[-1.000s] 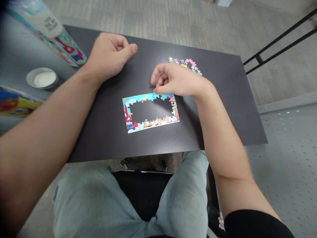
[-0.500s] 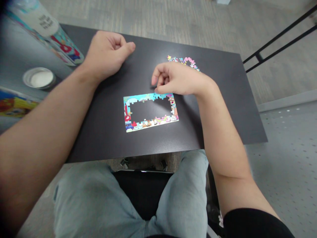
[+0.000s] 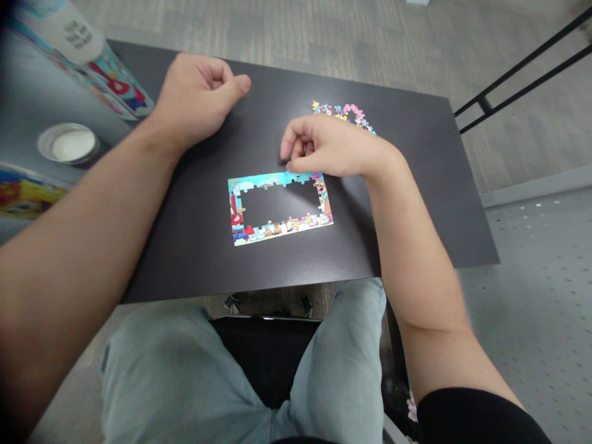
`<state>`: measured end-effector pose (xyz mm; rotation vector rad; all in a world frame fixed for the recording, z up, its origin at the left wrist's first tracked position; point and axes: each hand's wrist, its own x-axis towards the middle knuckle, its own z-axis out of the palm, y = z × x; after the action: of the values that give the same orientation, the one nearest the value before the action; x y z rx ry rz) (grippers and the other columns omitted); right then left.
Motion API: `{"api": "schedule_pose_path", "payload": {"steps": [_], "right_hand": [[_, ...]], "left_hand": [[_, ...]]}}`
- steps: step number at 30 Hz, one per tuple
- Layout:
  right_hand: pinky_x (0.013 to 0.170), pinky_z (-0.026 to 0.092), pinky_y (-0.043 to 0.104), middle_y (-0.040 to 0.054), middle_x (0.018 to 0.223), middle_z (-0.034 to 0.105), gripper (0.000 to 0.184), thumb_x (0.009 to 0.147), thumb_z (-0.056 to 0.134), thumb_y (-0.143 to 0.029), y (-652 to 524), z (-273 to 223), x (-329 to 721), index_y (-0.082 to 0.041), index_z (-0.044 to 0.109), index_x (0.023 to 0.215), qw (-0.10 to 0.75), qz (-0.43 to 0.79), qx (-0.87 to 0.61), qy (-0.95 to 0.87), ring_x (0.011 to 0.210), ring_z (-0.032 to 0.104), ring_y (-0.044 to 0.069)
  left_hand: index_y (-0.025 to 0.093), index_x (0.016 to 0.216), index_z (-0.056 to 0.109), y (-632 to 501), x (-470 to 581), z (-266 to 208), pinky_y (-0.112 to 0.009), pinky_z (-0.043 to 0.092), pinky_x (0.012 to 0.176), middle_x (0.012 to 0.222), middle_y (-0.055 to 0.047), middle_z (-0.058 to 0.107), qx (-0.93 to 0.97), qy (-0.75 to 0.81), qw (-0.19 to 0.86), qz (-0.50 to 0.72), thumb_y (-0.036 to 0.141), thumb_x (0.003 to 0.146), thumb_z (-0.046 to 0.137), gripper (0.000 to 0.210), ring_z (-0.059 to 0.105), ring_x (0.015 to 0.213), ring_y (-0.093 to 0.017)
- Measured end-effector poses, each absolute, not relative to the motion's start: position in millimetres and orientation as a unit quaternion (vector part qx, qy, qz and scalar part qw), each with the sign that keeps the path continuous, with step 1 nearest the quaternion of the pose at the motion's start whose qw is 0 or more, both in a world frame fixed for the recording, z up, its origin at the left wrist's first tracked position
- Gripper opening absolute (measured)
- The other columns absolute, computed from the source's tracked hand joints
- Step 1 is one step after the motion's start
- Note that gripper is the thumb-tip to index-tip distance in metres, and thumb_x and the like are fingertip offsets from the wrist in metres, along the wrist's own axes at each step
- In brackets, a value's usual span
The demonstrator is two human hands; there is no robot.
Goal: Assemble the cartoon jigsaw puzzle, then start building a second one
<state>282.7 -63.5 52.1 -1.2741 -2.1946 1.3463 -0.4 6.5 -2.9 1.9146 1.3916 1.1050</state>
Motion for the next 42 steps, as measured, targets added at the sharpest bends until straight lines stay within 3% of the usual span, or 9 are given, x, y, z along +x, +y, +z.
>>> {"api": "schedule_pose_path", "payload": {"steps": [5,14,21,31,42], "right_hand": [[0.062,0.044,0.038,-0.0014,0.08,0.078,0.038,0.08,0.122,-0.046,-62,54,288,-0.033,0.089,0.095,0.136,0.426,-0.466,-0.763,0.079,0.06,0.023],[0.058,0.038,0.037,-0.0026,0.082,0.078,0.049,0.076,0.129,-0.054,-54,48,301,-0.031,0.092,0.099,0.122,0.473,-0.436,-0.756,0.073,0.057,0.019],[0.059,0.043,0.037,-0.0027,0.084,0.079,0.05,0.076,0.13,-0.055,-50,45,310,-0.034,0.093,0.101,0.124,0.465,-0.444,-0.756,0.075,0.058,0.02],[0.061,0.046,0.036,-0.0029,0.08,0.075,0.055,0.078,0.127,-0.068,-52,45,304,-0.032,0.091,0.098,0.126,0.441,-0.443,-0.77,0.077,0.062,0.02],[0.06,0.042,0.035,-0.0032,0.079,0.074,0.054,0.077,0.127,-0.062,-57,44,287,-0.03,0.087,0.094,0.137,0.455,-0.434,-0.765,0.075,0.059,0.018]], "left_hand": [[0.038,0.058,0.05,6,0,-3,-0.053,0.026,0.078,0.063,-0.002,0.043,0.707,0.512,0.267,0.409,0.066,0.089,0.076,0.049,0.034,0.077,-0.027],[0.036,0.059,0.051,10,0,-6,-0.051,0.028,0.078,0.064,-0.001,0.042,0.711,0.502,0.258,0.419,0.054,0.093,0.078,0.046,0.036,0.074,-0.024],[0.038,0.058,0.053,6,-1,-3,-0.053,0.026,0.079,0.063,-0.001,0.045,0.702,0.511,0.279,0.411,0.068,0.087,0.077,0.047,0.035,0.077,-0.027],[0.037,0.057,0.049,5,2,-3,-0.052,0.026,0.078,0.064,-0.002,0.041,0.704,0.505,0.269,0.421,0.063,0.085,0.075,0.045,0.034,0.074,-0.025],[0.038,0.059,0.052,5,2,-2,-0.052,0.027,0.08,0.066,-0.003,0.047,0.703,0.519,0.268,0.406,0.07,0.087,0.075,0.048,0.036,0.075,-0.026]]}}
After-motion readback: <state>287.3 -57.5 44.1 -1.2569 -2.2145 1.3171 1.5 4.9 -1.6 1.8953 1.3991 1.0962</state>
